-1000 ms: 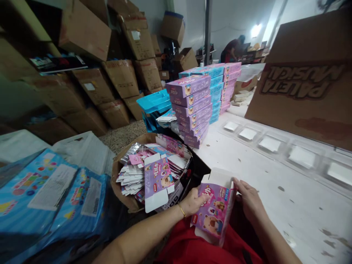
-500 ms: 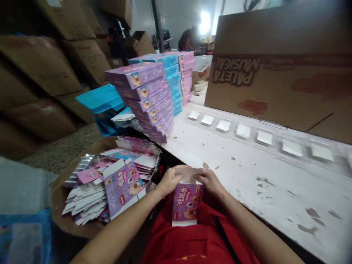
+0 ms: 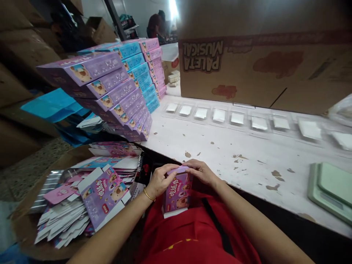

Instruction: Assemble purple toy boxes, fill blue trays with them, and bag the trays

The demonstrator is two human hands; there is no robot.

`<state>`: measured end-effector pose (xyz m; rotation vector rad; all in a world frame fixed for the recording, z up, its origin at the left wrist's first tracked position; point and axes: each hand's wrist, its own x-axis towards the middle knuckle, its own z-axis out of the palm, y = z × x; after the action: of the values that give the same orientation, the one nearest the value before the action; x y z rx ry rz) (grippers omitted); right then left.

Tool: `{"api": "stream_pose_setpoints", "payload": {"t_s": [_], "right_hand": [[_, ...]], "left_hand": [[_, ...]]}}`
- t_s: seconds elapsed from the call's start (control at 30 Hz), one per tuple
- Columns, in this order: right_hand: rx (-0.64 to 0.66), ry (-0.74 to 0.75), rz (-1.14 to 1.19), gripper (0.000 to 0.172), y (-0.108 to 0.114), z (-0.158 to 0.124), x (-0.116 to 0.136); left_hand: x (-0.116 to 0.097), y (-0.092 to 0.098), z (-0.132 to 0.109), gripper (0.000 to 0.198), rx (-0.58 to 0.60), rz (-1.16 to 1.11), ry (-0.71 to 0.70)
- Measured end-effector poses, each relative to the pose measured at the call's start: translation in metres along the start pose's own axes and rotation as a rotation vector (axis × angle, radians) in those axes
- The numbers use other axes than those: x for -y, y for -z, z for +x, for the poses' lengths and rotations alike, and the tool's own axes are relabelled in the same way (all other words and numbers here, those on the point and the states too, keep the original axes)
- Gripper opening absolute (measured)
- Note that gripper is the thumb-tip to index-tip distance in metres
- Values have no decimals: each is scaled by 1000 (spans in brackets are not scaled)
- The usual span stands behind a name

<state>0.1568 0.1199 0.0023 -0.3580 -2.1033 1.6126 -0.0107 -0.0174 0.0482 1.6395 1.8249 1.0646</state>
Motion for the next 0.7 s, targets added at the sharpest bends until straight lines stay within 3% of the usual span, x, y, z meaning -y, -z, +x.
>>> {"api": "stream_pose_setpoints", "payload": {"t_s": [0.13,0.37,0.47,0.6,0.7], "right_hand": [[-19,52,-108,29,-1,-10,-3],[-69,42,-252,39,-9,-36,-5],[-134,52,-203,49,-12,-42,-2],[-456,-87,-133,42,7,-84,15],[-880,-205,-287,33,57,-157,32]], "left_hand": [[4,-4,3,24,23,7,-22],[6,-2,-3,36,220,145,-142],[13,-2,-7,37,161,104,-159],[22,-4,-9,29,61,38,-154],[24,-4,-8,24,104,29,-125]]}}
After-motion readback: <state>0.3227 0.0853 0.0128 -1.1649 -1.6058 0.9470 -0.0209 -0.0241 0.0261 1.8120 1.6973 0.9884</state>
